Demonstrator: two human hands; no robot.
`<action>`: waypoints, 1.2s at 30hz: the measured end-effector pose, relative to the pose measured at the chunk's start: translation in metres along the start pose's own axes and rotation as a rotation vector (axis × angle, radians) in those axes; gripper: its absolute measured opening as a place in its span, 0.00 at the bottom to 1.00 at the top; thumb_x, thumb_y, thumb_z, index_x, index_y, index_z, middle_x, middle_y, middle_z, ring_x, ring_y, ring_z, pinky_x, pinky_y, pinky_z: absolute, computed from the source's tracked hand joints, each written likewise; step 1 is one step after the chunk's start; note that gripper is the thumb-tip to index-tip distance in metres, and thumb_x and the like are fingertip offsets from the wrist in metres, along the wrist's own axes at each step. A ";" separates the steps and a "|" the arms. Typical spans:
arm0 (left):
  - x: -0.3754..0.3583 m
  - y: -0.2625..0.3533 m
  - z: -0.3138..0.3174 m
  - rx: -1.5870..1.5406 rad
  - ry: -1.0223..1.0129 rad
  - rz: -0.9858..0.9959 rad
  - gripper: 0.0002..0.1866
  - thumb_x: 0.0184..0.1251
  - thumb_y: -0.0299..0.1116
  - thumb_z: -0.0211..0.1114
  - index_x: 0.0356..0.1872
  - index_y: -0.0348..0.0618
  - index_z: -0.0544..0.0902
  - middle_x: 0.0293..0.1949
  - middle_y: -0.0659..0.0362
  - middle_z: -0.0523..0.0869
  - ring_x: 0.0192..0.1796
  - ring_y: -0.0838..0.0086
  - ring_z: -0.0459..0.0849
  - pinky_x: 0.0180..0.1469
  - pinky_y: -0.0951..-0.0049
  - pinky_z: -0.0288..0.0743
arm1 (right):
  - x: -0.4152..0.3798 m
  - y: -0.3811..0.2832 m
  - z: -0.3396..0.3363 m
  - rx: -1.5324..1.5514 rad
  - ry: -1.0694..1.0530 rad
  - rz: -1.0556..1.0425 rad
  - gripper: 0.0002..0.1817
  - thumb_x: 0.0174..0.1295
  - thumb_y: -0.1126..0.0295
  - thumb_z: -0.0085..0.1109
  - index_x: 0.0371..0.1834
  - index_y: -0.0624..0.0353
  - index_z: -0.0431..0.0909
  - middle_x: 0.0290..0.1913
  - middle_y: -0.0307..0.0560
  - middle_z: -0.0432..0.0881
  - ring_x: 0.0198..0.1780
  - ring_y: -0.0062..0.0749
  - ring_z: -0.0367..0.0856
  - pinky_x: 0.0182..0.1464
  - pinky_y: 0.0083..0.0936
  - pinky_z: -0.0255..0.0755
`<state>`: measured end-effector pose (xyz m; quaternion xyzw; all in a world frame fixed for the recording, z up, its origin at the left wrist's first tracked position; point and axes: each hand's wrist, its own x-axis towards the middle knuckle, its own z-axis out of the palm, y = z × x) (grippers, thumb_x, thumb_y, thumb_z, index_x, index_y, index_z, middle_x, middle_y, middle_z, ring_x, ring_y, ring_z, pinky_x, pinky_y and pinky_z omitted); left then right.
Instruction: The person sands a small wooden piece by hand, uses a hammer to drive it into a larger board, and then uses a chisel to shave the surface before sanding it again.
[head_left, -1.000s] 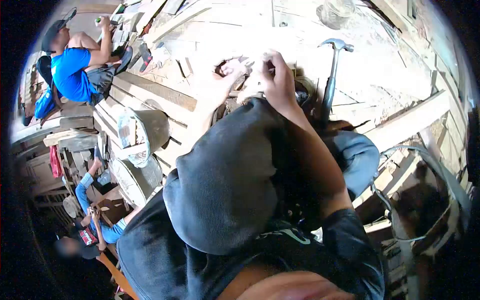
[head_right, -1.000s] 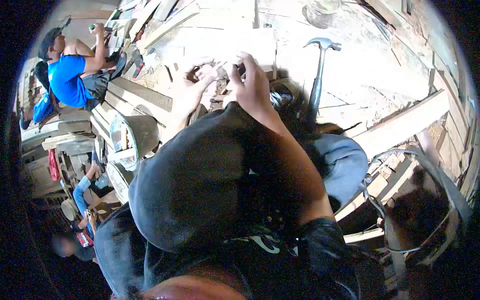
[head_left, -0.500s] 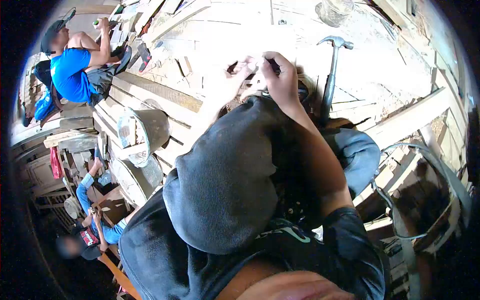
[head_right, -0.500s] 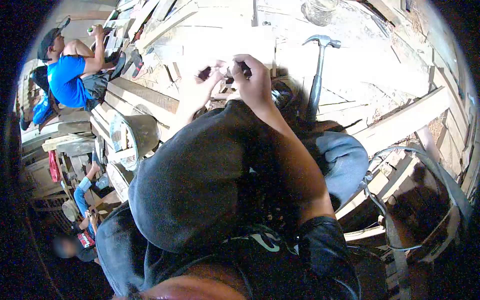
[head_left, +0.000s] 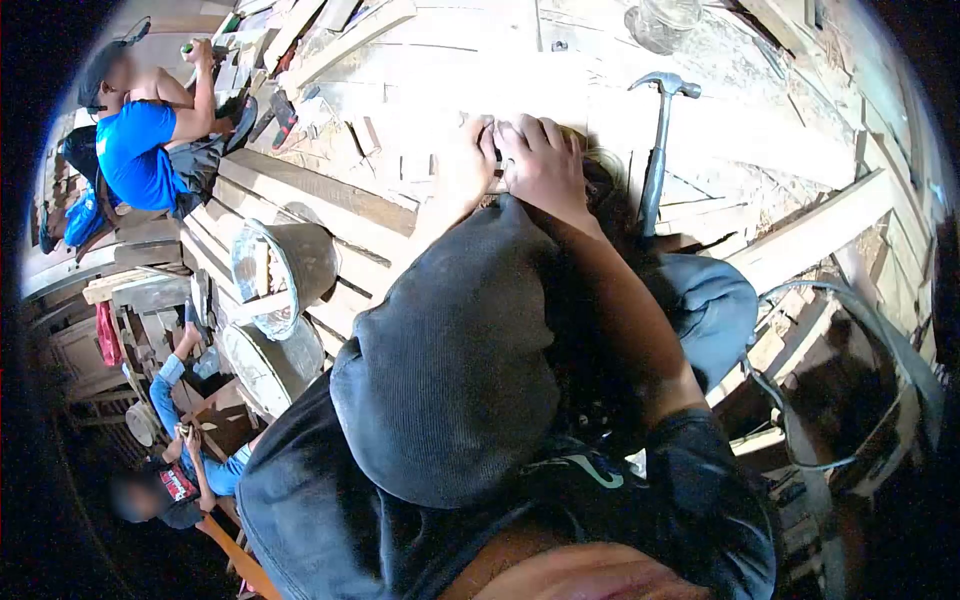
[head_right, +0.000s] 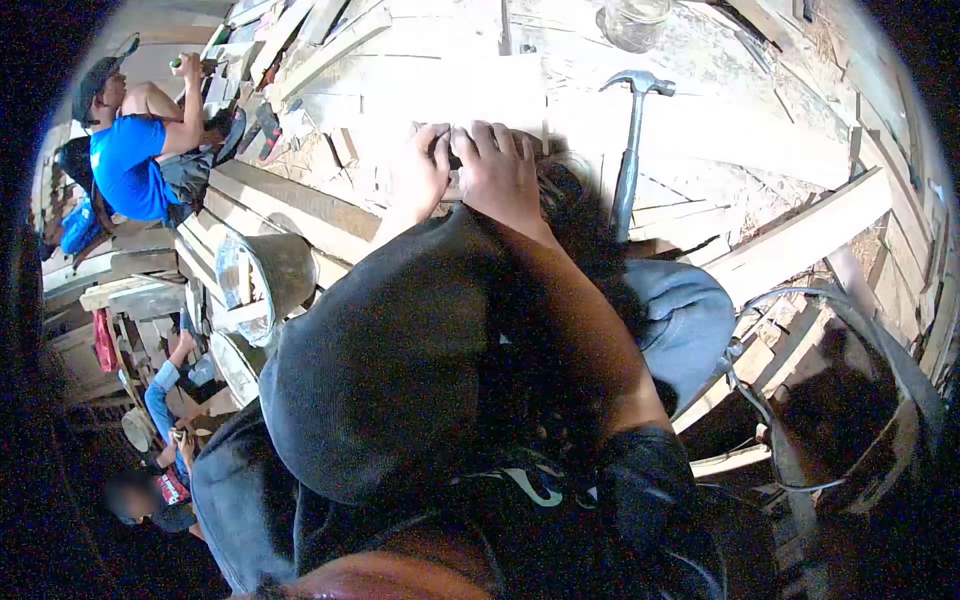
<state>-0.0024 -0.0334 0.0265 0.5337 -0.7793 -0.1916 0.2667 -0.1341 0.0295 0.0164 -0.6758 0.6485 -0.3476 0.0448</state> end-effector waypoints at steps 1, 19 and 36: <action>0.004 0.001 0.001 0.074 0.043 0.069 0.07 0.67 0.25 0.65 0.42 0.38 0.88 0.38 0.44 0.86 0.41 0.49 0.86 0.46 0.58 0.80 | -0.001 -0.002 0.001 -0.042 -0.014 -0.002 0.23 0.54 0.66 0.63 0.55 0.55 0.80 0.61 0.43 0.76 0.63 0.41 0.72 0.63 0.45 0.66; -0.001 -0.028 0.017 0.014 0.183 0.173 0.05 0.67 0.27 0.67 0.41 0.41 0.86 0.35 0.47 0.85 0.37 0.52 0.85 0.42 0.59 0.79 | -0.009 -0.002 0.004 -0.136 -0.175 0.032 0.21 0.58 0.65 0.60 0.57 0.48 0.81 0.62 0.43 0.73 0.68 0.42 0.68 0.67 0.46 0.61; 0.023 -0.012 0.009 0.074 0.100 0.211 0.05 0.66 0.25 0.64 0.39 0.38 0.85 0.36 0.42 0.84 0.40 0.46 0.84 0.44 0.51 0.78 | -0.011 -0.008 -0.002 -0.113 -0.318 0.010 0.23 0.59 0.63 0.62 0.58 0.56 0.80 0.67 0.50 0.67 0.71 0.48 0.63 0.71 0.49 0.57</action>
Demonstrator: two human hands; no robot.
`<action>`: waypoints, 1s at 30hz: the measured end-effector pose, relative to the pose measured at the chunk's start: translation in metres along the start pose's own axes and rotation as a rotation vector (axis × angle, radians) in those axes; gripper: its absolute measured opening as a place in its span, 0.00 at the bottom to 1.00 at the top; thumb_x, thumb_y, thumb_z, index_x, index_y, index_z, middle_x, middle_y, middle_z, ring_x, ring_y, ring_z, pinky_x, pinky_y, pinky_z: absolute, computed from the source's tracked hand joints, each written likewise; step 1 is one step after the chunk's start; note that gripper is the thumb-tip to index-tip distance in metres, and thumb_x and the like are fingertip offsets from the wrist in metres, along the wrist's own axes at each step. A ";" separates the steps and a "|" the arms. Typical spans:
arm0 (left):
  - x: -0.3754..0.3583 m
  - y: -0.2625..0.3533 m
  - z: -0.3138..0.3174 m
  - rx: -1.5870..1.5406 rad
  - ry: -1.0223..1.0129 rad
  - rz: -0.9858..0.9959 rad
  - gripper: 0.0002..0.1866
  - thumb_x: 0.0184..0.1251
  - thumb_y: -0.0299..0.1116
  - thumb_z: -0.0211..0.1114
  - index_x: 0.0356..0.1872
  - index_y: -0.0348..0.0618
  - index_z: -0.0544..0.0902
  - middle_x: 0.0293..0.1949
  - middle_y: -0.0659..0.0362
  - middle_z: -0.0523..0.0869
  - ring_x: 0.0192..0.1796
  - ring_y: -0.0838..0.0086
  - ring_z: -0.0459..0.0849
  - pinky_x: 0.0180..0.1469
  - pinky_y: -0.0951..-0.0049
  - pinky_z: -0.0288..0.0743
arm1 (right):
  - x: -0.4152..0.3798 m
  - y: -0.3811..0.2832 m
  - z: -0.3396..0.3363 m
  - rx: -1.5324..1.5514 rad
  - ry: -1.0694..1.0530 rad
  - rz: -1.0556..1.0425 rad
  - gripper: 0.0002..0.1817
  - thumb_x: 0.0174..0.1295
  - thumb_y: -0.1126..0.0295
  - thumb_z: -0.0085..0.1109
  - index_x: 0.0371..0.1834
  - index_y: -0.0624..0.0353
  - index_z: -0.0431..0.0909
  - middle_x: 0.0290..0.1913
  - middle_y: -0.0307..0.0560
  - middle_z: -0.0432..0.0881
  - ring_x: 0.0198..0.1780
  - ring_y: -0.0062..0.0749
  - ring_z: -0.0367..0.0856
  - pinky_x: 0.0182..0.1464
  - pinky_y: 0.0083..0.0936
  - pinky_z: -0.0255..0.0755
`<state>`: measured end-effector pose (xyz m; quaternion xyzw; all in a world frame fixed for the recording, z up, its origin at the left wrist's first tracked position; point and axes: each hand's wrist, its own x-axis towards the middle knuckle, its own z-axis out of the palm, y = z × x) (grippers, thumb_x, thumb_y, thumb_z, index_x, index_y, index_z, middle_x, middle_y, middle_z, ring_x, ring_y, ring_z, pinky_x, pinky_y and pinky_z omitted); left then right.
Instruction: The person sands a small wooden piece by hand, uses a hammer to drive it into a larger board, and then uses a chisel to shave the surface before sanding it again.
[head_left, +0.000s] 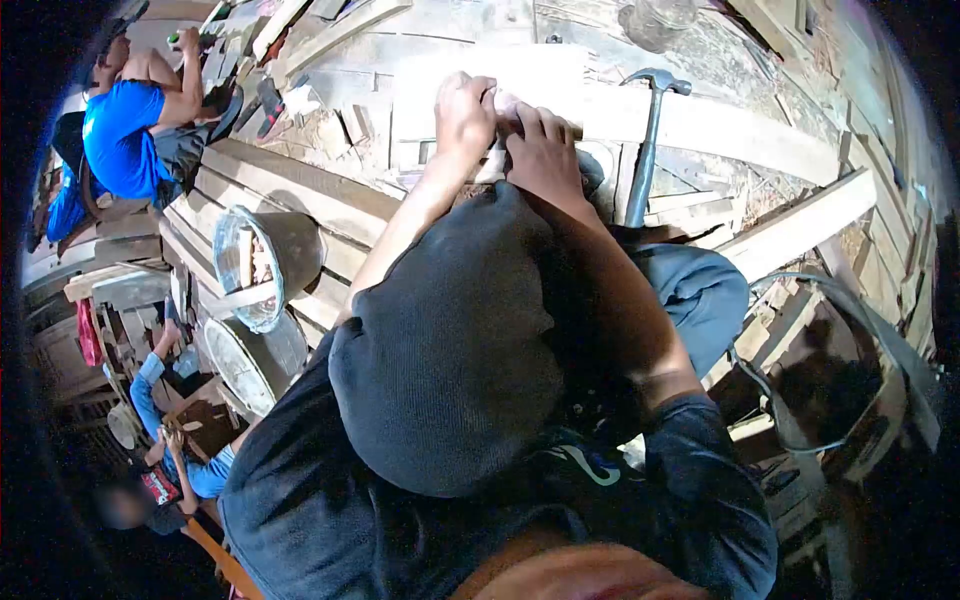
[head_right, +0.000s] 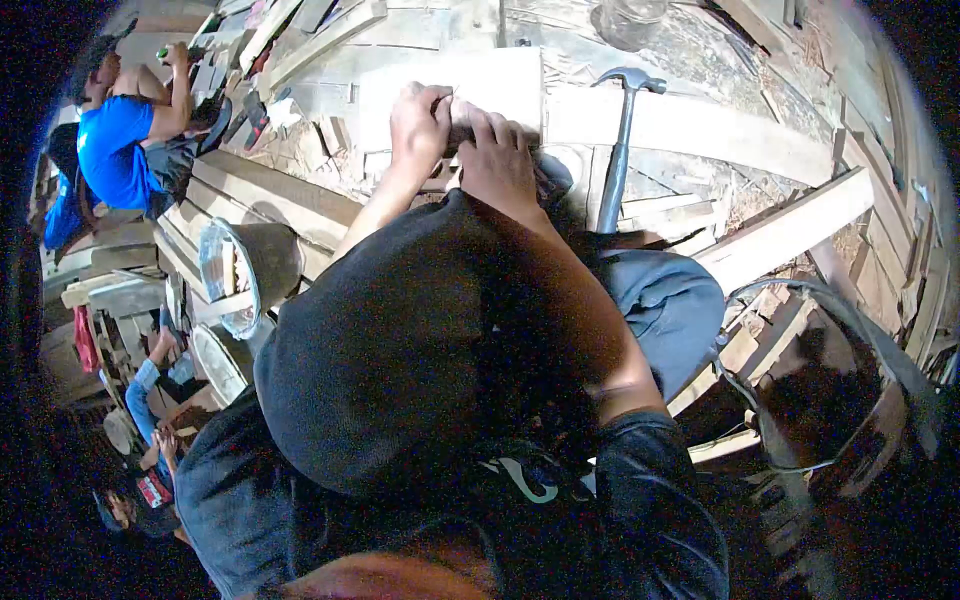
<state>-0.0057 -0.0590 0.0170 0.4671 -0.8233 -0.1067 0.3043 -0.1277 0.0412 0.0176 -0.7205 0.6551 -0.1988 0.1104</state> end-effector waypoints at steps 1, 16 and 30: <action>-0.010 -0.002 -0.003 -0.011 0.017 -0.005 0.05 0.65 0.24 0.64 0.39 0.38 0.85 0.36 0.42 0.84 0.41 0.46 0.84 0.44 0.51 0.77 | 0.000 0.000 0.001 0.016 0.017 0.000 0.23 0.59 0.62 0.62 0.59 0.56 0.80 0.67 0.50 0.67 0.71 0.47 0.63 0.71 0.49 0.57; -0.017 0.001 -0.004 0.036 0.044 -0.022 0.07 0.67 0.26 0.65 0.42 0.38 0.88 0.33 0.44 0.86 0.40 0.48 0.85 0.47 0.56 0.80 | 0.006 -0.002 -0.003 0.001 0.120 0.026 0.15 0.61 0.64 0.57 0.49 0.55 0.84 0.65 0.47 0.71 0.68 0.42 0.68 0.69 0.48 0.60; 0.073 0.044 -0.103 -1.898 -0.090 -0.399 0.12 0.74 0.31 0.59 0.51 0.35 0.80 0.36 0.58 0.82 0.39 0.73 0.79 0.47 0.73 0.73 | 0.026 0.001 -0.054 0.753 0.342 0.025 0.24 0.55 0.82 0.62 0.58 0.64 0.80 0.51 0.55 0.82 0.56 0.48 0.80 0.62 0.40 0.70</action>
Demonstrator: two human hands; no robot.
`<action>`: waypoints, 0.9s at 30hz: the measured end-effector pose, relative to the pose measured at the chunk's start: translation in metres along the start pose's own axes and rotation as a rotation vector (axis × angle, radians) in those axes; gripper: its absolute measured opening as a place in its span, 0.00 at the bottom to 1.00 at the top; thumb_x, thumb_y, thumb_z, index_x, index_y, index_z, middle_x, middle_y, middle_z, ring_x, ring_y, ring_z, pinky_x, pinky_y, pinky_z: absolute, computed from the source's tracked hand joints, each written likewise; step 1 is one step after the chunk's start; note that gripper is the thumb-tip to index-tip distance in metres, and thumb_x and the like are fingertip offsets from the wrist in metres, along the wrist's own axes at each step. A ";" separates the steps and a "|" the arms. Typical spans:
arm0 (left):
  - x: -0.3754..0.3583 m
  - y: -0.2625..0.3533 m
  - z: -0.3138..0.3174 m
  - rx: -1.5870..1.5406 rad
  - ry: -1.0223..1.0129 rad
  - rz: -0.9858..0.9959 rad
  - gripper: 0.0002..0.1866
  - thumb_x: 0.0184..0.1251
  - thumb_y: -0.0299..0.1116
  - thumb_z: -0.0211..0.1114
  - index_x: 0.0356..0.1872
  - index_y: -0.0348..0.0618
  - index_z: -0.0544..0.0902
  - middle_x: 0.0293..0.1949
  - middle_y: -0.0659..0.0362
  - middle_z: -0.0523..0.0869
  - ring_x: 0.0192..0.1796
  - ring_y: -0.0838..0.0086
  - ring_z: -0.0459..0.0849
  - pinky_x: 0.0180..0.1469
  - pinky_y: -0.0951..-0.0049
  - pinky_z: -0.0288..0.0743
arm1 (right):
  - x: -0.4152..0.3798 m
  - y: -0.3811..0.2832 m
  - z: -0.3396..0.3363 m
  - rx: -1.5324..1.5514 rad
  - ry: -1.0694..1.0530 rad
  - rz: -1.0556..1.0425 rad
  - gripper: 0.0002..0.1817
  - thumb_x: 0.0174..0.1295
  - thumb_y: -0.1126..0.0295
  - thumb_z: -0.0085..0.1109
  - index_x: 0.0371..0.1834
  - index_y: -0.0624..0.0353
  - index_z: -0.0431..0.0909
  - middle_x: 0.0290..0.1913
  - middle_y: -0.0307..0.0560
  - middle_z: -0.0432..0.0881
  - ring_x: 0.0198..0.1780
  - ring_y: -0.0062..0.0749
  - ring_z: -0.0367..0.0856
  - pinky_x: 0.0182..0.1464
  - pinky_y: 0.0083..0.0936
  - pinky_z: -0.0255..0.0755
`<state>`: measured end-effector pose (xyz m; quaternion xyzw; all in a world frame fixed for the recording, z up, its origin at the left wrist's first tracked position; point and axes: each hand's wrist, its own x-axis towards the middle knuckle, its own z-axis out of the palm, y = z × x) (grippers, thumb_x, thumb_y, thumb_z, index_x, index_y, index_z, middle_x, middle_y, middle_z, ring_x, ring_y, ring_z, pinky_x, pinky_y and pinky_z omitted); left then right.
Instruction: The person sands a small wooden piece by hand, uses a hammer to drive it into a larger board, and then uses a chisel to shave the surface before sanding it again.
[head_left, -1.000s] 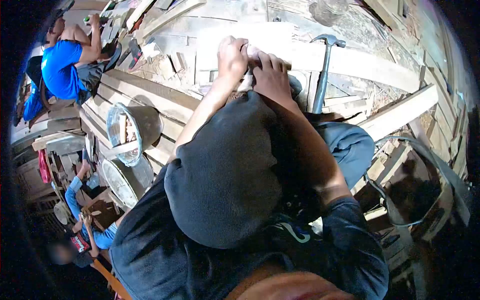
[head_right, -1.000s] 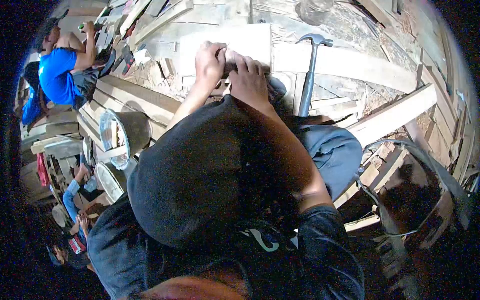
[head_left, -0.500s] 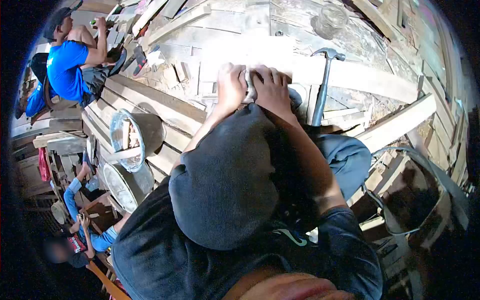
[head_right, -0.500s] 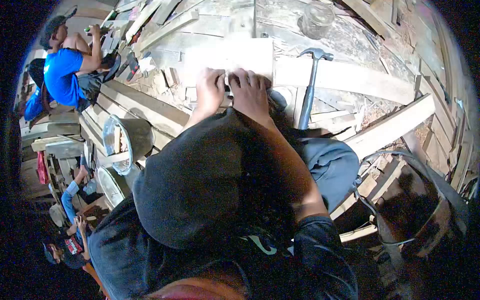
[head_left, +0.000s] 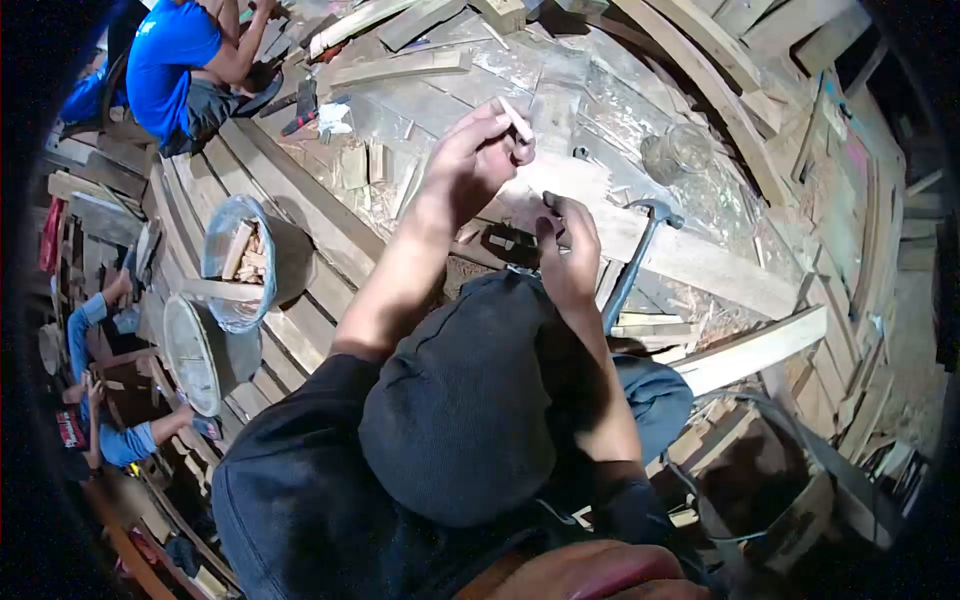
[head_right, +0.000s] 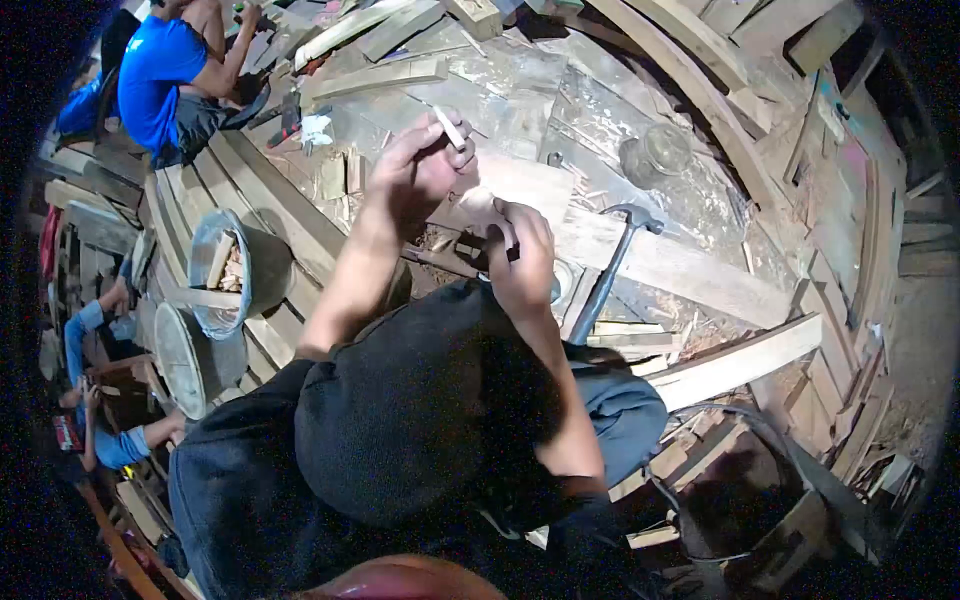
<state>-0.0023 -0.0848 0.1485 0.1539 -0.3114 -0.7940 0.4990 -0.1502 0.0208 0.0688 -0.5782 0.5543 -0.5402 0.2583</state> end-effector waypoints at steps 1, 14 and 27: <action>-0.008 0.008 0.012 0.106 0.027 -0.014 0.11 0.73 0.31 0.60 0.50 0.35 0.80 0.36 0.58 0.83 0.40 0.75 0.80 0.47 0.75 0.73 | 0.006 -0.021 -0.007 0.108 -0.015 0.036 0.18 0.66 0.77 0.62 0.59 0.66 0.78 0.52 0.52 0.82 0.50 0.37 0.83 0.55 0.30 0.74; -0.031 0.016 0.022 0.566 0.093 0.141 0.10 0.71 0.26 0.64 0.47 0.30 0.83 0.37 0.56 0.86 0.39 0.76 0.84 0.45 0.76 0.77 | 0.035 -0.099 -0.027 0.442 0.216 0.163 0.09 0.71 0.74 0.64 0.50 0.66 0.82 0.41 0.40 0.85 0.39 0.16 0.79 0.43 0.16 0.73; -0.029 -0.002 -0.022 0.644 0.135 0.066 0.06 0.71 0.28 0.68 0.40 0.34 0.87 0.32 0.60 0.87 0.35 0.79 0.82 0.40 0.78 0.75 | 0.040 -0.047 -0.054 0.165 0.206 0.161 0.08 0.66 0.77 0.64 0.47 0.65 0.83 0.41 0.42 0.85 0.43 0.21 0.80 0.49 0.20 0.73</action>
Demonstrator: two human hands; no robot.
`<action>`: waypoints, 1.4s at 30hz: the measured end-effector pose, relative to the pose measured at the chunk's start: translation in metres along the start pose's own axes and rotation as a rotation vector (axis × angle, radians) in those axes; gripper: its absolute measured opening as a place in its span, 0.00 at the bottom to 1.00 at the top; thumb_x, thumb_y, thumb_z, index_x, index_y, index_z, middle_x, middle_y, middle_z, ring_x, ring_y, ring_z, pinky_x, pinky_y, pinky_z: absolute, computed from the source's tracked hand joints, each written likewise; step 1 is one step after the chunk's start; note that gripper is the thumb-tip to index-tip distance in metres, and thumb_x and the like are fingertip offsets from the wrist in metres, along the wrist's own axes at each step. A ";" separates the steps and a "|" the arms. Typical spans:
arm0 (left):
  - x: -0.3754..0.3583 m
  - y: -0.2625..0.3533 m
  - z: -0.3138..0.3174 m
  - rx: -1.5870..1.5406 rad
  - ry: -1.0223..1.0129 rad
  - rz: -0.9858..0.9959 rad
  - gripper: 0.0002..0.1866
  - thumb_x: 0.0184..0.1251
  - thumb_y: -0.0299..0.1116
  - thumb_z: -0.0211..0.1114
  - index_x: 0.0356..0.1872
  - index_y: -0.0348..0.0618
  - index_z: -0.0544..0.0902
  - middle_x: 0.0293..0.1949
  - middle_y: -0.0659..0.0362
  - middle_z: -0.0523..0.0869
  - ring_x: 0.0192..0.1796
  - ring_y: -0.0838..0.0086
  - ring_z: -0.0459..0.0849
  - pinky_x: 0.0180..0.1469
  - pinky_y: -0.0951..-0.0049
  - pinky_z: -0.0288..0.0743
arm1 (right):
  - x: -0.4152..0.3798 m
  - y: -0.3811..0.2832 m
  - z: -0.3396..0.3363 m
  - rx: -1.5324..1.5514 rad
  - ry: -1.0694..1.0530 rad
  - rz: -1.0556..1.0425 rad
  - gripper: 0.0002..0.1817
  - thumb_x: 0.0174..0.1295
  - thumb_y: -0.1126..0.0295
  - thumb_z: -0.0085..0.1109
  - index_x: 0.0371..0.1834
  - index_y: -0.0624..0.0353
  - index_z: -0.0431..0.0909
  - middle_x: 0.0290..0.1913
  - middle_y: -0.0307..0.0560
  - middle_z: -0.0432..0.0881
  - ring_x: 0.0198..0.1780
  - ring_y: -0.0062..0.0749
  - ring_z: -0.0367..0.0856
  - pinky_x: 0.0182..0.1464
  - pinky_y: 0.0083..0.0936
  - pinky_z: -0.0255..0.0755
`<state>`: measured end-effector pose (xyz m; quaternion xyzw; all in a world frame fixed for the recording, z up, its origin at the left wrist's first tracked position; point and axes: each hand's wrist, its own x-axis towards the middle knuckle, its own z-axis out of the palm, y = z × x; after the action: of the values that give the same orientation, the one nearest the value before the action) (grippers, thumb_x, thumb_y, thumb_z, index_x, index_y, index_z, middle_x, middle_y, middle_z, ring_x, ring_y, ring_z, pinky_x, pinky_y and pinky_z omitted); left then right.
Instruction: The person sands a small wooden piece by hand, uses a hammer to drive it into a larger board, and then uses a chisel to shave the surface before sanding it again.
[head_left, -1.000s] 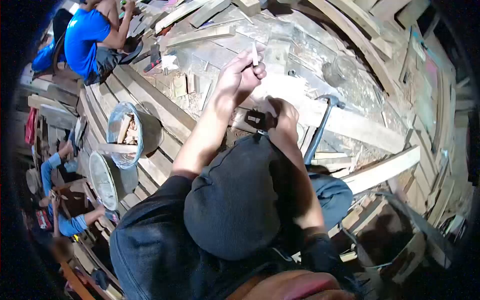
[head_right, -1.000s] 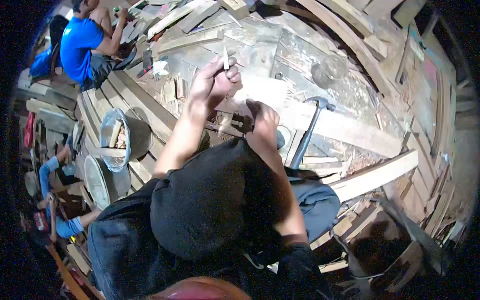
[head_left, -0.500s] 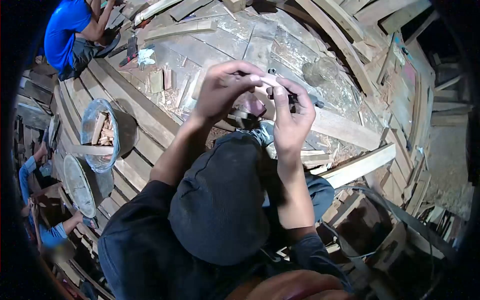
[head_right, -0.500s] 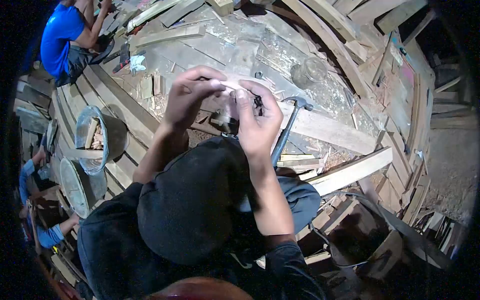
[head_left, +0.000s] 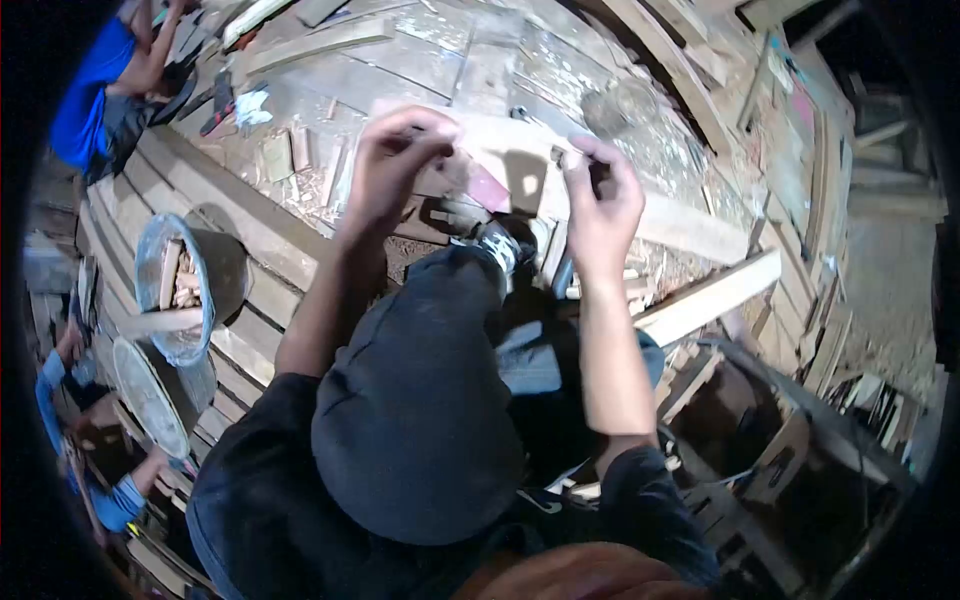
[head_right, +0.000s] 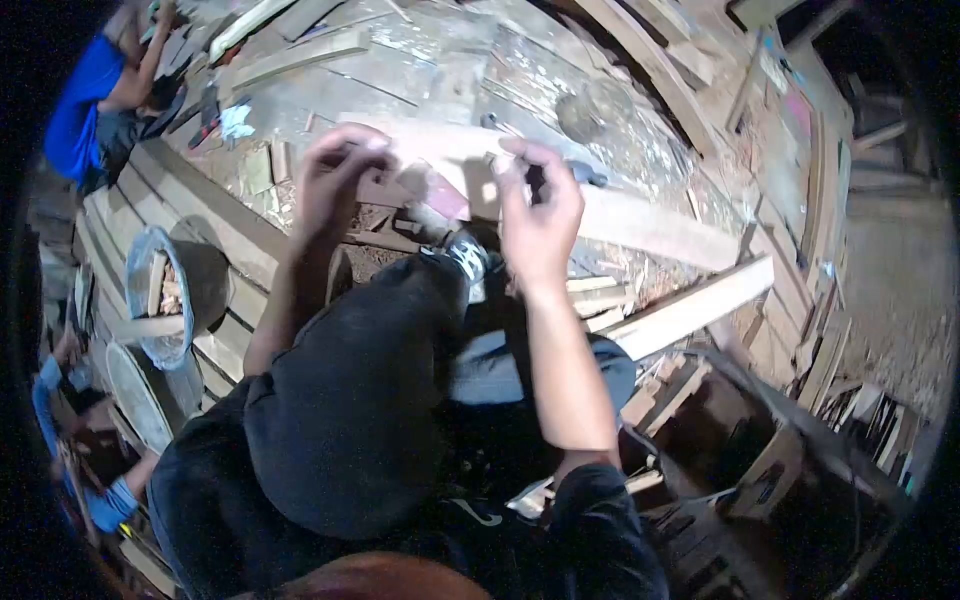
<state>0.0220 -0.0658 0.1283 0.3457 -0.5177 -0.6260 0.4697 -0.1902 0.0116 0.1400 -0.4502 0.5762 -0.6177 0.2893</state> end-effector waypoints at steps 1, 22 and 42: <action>0.002 -0.009 -0.010 0.008 0.046 -0.034 0.06 0.72 0.27 0.67 0.41 0.35 0.87 0.32 0.61 0.87 0.35 0.81 0.82 0.40 0.79 0.76 | 0.008 0.007 -0.011 -0.048 0.014 0.016 0.08 0.66 0.77 0.63 0.47 0.65 0.83 0.39 0.41 0.85 0.42 0.21 0.80 0.48 0.20 0.74; -0.005 -0.104 -0.070 1.078 0.525 0.081 0.29 0.67 0.37 0.69 0.64 0.32 0.73 0.61 0.40 0.77 0.63 0.51 0.77 0.68 0.58 0.68 | -0.009 0.221 -0.053 -1.030 -0.168 -0.017 0.19 0.60 0.67 0.65 0.53 0.60 0.80 0.55 0.57 0.78 0.59 0.54 0.76 0.61 0.48 0.71; -0.007 -0.120 -0.088 0.387 0.701 -0.273 0.19 0.70 0.35 0.68 0.54 0.30 0.81 0.46 0.57 0.85 0.48 0.74 0.79 0.52 0.72 0.73 | -0.019 0.232 -0.127 -1.048 0.395 0.527 0.23 0.61 0.66 0.62 0.59 0.58 0.69 0.53 0.59 0.76 0.55 0.56 0.79 0.57 0.50 0.74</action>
<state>0.0775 -0.0848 -0.0085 0.6848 -0.3841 -0.4182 0.4567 -0.3330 0.0464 -0.0806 -0.2523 0.9375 -0.2319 0.0603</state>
